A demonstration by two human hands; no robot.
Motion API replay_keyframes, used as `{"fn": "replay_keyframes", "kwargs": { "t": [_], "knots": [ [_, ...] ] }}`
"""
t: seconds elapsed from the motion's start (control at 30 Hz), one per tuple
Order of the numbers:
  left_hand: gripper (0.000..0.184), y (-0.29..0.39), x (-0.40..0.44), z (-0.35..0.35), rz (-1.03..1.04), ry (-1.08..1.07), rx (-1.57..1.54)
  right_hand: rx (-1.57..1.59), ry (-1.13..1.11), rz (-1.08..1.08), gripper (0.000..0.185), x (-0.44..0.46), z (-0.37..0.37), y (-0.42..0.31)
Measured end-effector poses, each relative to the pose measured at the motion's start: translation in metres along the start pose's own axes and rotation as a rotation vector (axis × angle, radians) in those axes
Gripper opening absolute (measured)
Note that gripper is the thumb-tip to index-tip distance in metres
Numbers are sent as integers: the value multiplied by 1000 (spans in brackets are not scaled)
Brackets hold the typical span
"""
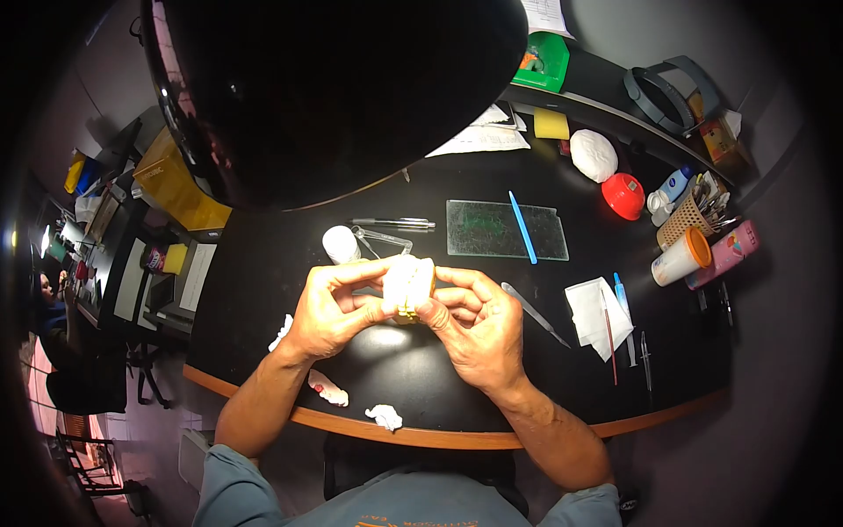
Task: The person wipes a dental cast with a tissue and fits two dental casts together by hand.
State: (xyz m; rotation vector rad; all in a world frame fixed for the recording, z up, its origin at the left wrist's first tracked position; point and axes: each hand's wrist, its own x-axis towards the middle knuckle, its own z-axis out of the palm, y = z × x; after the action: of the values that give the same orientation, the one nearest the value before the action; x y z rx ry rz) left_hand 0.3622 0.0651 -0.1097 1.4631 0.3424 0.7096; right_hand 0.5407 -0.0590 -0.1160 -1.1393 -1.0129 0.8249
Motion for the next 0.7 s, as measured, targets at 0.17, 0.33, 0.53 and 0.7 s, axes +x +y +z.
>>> {"fn": "replay_keyframes", "kwargs": {
  "t": [0.17,0.33,0.53,0.7],
  "knots": [
    [56,-6,0,-1,-39,-12,39,-9,10,20,44,0,-1,1],
    [56,0,0,5,70,9,77,-26,34,-92,48,0,6,3],
    [54,-1,-1,2,206,-20,281,-36,22,-178,56,1,6,6],
    [54,-3,-2,-1,250,-31,411,-35,32,-187,56,0,7,7]
  ]
}}
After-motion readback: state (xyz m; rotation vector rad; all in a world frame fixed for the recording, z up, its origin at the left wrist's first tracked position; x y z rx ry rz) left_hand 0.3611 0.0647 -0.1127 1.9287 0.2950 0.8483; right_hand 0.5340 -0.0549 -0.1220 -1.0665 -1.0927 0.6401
